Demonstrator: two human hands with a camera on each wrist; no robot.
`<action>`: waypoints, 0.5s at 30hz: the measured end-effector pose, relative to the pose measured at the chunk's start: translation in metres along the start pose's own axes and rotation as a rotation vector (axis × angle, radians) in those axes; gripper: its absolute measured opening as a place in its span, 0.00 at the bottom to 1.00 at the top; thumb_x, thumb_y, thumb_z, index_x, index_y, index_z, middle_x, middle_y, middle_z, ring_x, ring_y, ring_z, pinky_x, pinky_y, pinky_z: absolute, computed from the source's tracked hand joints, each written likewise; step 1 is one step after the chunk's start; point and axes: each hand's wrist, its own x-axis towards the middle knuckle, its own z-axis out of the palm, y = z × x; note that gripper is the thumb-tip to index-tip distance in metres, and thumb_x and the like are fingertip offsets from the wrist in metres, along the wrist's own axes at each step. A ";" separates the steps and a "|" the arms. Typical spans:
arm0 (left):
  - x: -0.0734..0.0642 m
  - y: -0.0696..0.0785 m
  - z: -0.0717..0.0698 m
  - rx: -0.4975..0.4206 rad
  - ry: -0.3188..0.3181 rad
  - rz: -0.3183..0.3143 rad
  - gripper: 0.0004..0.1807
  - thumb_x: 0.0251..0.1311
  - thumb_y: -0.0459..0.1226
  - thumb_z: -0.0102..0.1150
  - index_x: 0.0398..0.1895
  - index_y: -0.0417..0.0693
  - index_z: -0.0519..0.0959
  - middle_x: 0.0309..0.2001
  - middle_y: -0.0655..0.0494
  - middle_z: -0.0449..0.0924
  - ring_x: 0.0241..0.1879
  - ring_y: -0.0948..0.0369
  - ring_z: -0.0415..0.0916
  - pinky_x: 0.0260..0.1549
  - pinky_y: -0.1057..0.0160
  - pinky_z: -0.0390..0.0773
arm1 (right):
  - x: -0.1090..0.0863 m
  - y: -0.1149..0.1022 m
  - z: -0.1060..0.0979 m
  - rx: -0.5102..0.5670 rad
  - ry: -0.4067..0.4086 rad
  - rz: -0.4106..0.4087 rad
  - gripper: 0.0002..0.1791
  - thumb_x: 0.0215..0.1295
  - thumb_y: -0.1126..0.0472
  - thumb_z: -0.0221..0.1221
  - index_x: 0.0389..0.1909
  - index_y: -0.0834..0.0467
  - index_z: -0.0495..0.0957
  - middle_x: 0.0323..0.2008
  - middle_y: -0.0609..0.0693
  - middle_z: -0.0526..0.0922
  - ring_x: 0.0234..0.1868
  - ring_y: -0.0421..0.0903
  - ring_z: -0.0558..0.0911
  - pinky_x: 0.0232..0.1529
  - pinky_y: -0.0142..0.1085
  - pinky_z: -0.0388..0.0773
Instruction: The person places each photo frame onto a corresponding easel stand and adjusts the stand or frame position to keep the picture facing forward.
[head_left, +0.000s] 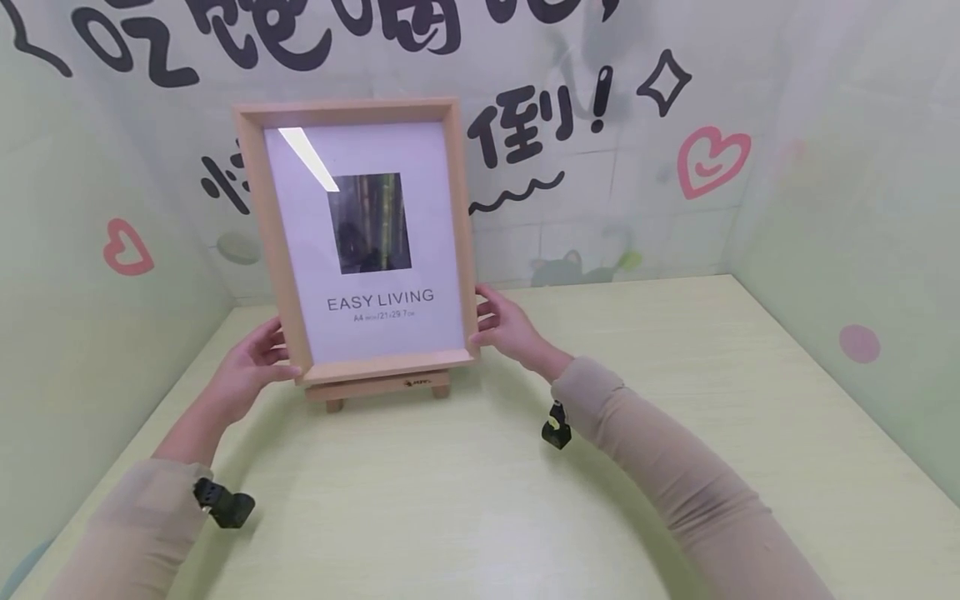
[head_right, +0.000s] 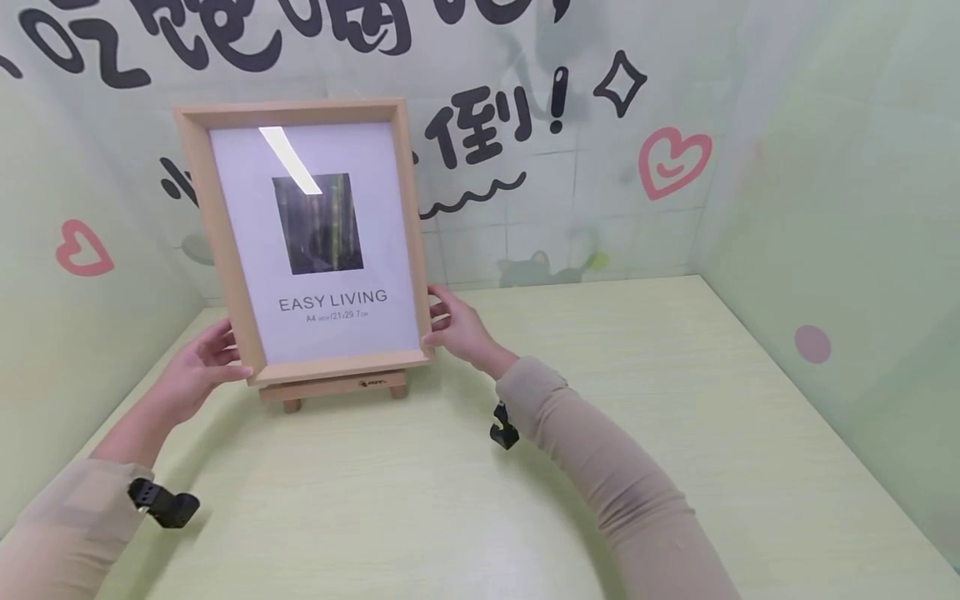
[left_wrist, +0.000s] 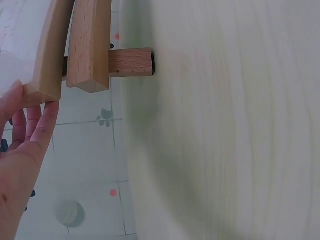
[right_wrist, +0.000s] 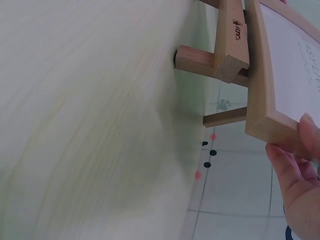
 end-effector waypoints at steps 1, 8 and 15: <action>0.000 -0.001 0.000 0.000 -0.001 -0.001 0.45 0.53 0.22 0.57 0.71 0.40 0.44 0.47 0.69 0.68 0.42 0.74 0.72 0.39 0.77 0.75 | 0.000 0.000 0.001 0.000 0.000 0.002 0.47 0.47 0.82 0.58 0.69 0.56 0.53 0.49 0.63 0.74 0.46 0.56 0.78 0.47 0.39 0.78; -0.003 -0.004 -0.001 -0.014 -0.004 0.000 0.44 0.53 0.23 0.57 0.71 0.39 0.44 0.47 0.68 0.68 0.42 0.74 0.72 0.39 0.77 0.75 | 0.001 0.001 0.004 -0.013 -0.002 0.015 0.47 0.48 0.81 0.59 0.69 0.56 0.52 0.49 0.62 0.74 0.47 0.56 0.78 0.47 0.39 0.78; -0.003 -0.008 -0.001 -0.063 -0.010 0.011 0.44 0.53 0.22 0.57 0.70 0.38 0.45 0.46 0.67 0.69 0.41 0.74 0.73 0.39 0.77 0.75 | 0.002 0.004 0.006 -0.013 -0.009 0.031 0.48 0.48 0.80 0.60 0.70 0.56 0.51 0.49 0.62 0.74 0.48 0.56 0.78 0.47 0.38 0.78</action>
